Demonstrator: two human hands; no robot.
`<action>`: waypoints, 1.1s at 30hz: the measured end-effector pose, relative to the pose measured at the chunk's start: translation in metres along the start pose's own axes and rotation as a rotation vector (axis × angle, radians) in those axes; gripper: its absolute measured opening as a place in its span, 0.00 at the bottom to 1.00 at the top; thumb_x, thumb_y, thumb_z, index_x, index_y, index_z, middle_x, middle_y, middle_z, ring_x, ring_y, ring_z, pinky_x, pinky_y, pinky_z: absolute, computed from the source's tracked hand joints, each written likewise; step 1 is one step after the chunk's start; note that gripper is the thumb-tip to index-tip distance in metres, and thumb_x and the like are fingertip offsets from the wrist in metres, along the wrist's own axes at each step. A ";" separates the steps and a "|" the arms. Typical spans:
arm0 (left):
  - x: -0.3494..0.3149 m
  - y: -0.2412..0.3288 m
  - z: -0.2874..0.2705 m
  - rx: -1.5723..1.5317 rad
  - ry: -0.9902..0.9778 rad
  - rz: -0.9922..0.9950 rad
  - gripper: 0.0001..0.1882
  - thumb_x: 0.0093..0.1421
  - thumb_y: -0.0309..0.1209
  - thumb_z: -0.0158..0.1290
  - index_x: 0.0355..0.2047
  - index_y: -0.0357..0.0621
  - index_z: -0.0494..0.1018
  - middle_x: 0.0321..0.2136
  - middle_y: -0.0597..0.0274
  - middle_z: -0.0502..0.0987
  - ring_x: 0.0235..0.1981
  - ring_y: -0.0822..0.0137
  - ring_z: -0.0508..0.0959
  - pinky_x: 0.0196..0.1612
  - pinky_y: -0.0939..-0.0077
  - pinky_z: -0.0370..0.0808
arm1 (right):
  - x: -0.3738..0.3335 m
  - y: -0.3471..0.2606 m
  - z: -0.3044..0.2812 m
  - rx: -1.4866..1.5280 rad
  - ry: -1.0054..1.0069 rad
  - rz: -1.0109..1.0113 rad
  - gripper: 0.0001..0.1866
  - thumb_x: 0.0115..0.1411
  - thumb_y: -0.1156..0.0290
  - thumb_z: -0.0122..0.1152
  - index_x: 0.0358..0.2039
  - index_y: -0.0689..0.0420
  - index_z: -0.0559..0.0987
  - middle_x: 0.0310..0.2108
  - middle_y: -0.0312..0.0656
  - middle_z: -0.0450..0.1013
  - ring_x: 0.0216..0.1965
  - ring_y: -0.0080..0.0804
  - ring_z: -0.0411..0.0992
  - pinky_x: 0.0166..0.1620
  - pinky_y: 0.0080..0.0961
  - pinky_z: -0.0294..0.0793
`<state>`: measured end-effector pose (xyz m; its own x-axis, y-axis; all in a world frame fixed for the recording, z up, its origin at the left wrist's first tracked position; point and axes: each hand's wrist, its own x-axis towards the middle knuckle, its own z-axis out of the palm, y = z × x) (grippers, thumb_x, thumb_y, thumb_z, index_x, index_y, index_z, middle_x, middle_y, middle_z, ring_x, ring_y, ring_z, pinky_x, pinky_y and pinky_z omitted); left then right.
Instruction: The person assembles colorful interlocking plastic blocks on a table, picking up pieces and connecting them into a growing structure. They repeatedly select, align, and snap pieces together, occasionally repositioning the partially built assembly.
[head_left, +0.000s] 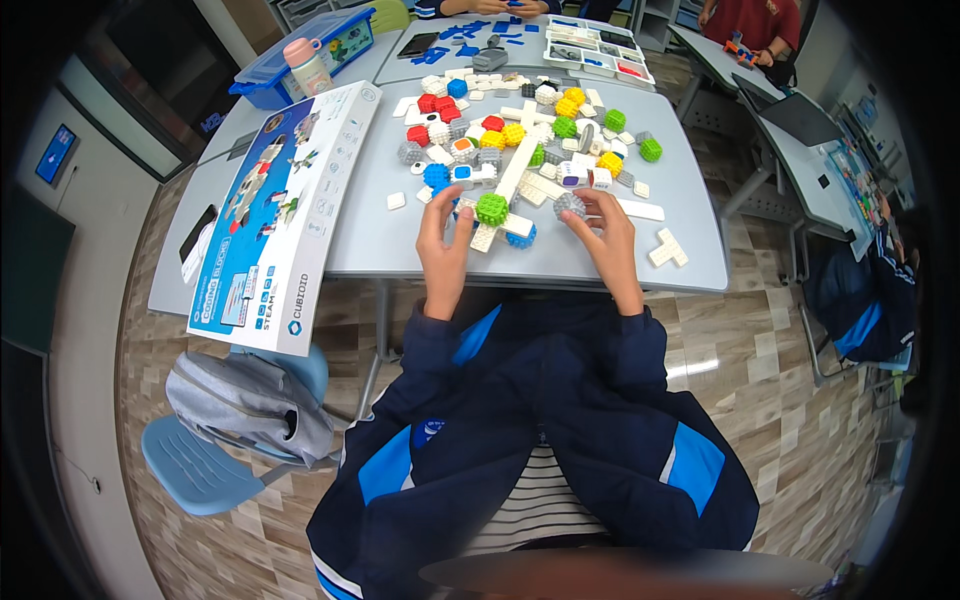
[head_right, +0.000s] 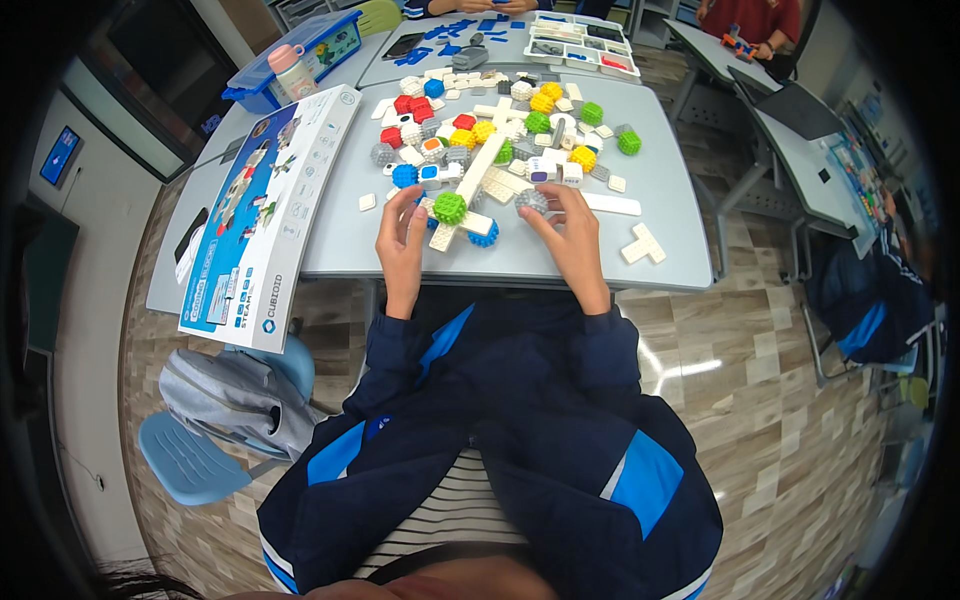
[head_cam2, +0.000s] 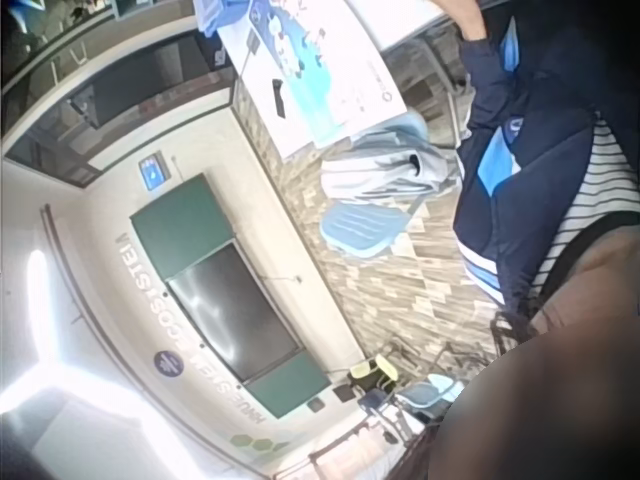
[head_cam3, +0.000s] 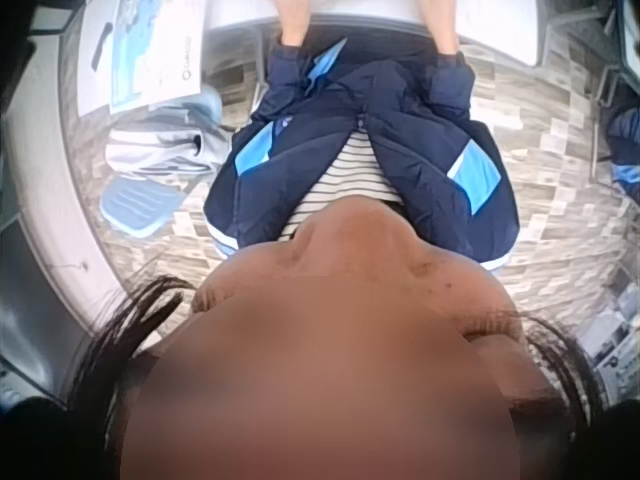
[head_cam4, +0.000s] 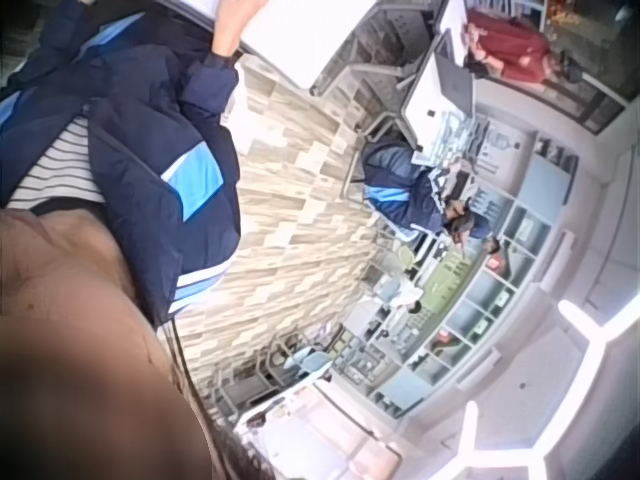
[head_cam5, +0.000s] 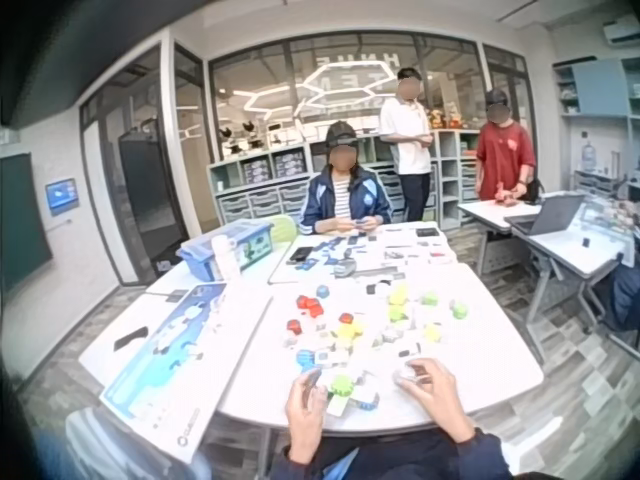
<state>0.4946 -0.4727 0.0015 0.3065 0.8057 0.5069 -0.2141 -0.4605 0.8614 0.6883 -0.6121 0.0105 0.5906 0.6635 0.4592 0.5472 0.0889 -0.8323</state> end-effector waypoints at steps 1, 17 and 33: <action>0.001 -0.001 0.000 0.052 -0.037 0.041 0.21 0.64 0.29 0.60 0.56 0.37 0.74 0.54 0.50 0.77 0.59 0.57 0.74 0.63 0.63 0.68 | 0.002 -0.004 0.001 0.042 -0.031 0.033 0.20 0.59 0.67 0.73 0.50 0.60 0.80 0.46 0.45 0.77 0.44 0.34 0.78 0.41 0.29 0.79; -0.010 -0.004 0.018 0.312 -0.087 0.202 0.22 0.61 0.30 0.63 0.55 0.40 0.76 0.54 0.49 0.76 0.60 0.50 0.71 0.62 0.58 0.68 | -0.007 -0.027 0.024 -0.036 -0.148 -0.369 0.22 0.54 0.79 0.66 0.51 0.58 0.81 0.51 0.46 0.78 0.52 0.45 0.77 0.53 0.36 0.77; -0.011 -0.007 0.021 0.327 -0.043 0.214 0.22 0.59 0.30 0.65 0.53 0.40 0.77 0.51 0.50 0.77 0.59 0.51 0.71 0.60 0.58 0.69 | -0.004 -0.013 0.030 0.023 -0.144 -0.409 0.21 0.55 0.78 0.69 0.51 0.57 0.82 0.52 0.46 0.78 0.52 0.44 0.77 0.53 0.34 0.78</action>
<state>0.5119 -0.4858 -0.0099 0.3271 0.6656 0.6708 0.0272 -0.7162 0.6974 0.6609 -0.5933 0.0106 0.2381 0.6667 0.7063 0.7047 0.3819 -0.5980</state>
